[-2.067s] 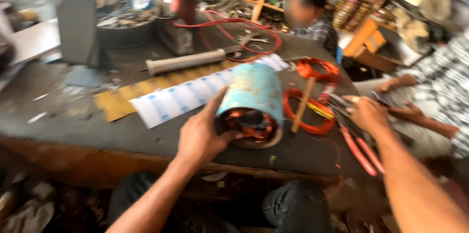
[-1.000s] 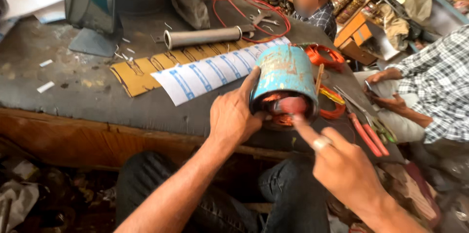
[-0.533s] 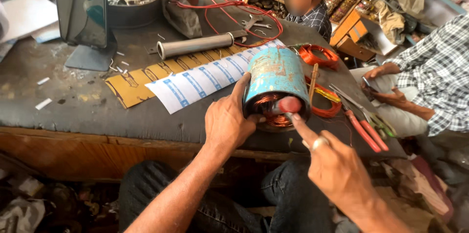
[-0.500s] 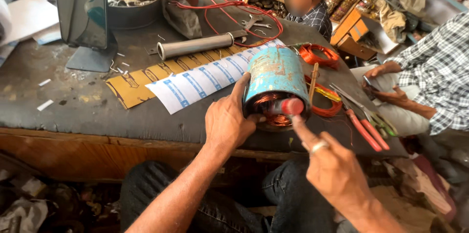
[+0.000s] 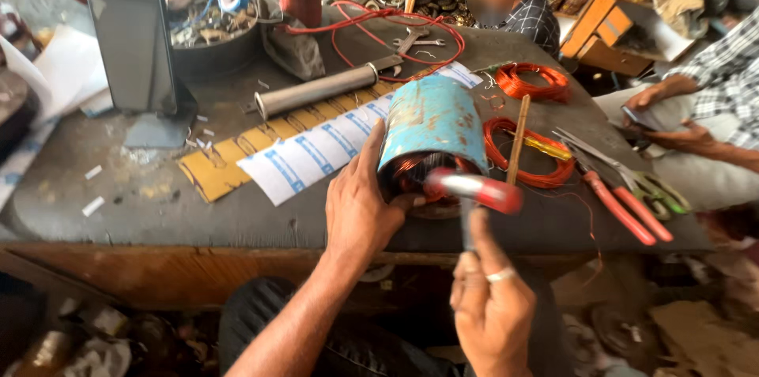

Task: The person uses pliers and a hammer to adjust and compact copper windings inside a cylindrical motor stator. They then insert a new coil of copper wire into the stator slots and press it in by hand.

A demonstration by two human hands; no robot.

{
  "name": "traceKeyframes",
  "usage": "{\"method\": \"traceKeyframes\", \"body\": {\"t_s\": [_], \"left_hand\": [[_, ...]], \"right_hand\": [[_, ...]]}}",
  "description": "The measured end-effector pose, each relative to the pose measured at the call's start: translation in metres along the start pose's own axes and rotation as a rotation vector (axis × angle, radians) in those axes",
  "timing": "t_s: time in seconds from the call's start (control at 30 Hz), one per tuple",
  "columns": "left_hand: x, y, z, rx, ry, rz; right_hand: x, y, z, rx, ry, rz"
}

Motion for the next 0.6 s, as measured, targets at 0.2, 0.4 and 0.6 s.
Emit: {"method": "traceKeyframes", "body": {"t_s": [0.2, 0.4, 0.6], "left_hand": [[0.004, -0.003, 0.001, -0.200, -0.021, 0.090], [0.009, -0.003, 0.000, -0.178, -0.091, 0.060], [0.015, -0.005, 0.007, -0.236, -0.155, 0.087]], "right_hand": [[0.019, -0.008, 0.003, -0.114, 0.070, -0.067], [0.030, -0.007, -0.008, -0.171, 0.083, -0.013], [0.039, -0.001, -0.022, 0.039, 0.026, -0.019]]}}
Point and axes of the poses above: each hand's wrist, its own y-axis away from the middle knuckle, its own x-axis out of the palm, z = x × y, the point moved 5 cm from there along -y, towards the middle knuckle, and after that the axes turned 3 degrees about -y, right-handed, at the moved point
